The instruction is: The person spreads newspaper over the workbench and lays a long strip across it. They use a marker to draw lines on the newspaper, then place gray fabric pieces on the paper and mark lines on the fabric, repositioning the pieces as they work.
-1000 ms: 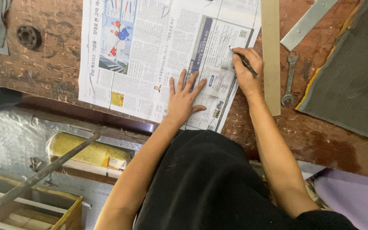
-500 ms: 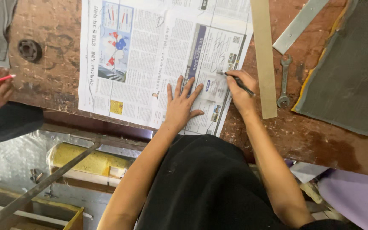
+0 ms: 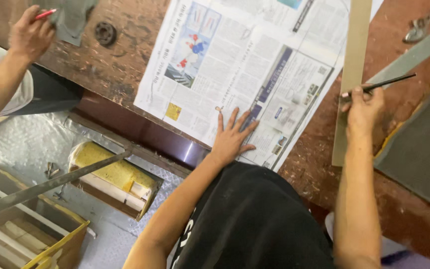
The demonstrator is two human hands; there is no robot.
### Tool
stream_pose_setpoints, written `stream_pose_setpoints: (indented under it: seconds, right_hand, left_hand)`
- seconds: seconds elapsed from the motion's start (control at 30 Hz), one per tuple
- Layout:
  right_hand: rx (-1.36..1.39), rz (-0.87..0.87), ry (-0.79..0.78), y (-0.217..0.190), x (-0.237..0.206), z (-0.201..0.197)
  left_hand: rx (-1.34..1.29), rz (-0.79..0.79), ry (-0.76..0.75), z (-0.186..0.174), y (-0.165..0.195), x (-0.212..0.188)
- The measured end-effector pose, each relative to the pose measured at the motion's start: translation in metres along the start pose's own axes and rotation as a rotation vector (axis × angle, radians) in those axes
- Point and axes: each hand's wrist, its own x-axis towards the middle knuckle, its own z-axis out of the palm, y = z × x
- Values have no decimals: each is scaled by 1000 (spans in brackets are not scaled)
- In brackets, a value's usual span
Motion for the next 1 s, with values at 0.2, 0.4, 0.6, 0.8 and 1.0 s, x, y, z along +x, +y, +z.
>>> stream_pose_setpoints:
  seconds: [0.2,0.4,0.6,0.8,1.0]
  right_hand:
    - [-312,-202,20,-12,37,-15]
    - [-1041,-255,-8,-26,32,9]
    - [-975,-178,56,-19,41,25]
    - [-1189,-161,138,-26,74,32]
    - [-1147,-228,98,-22,76,38]
  left_hand:
    - [-98,-140,122,-4,-5,-22]
    - [-89,-395,226,-19,-21,-15]
    - [-105,-547,61,-42,-30,-8]
    - [-77,-520,66,-37,-36,-13]
    - [-71,-507,123,-26,-40,-13]
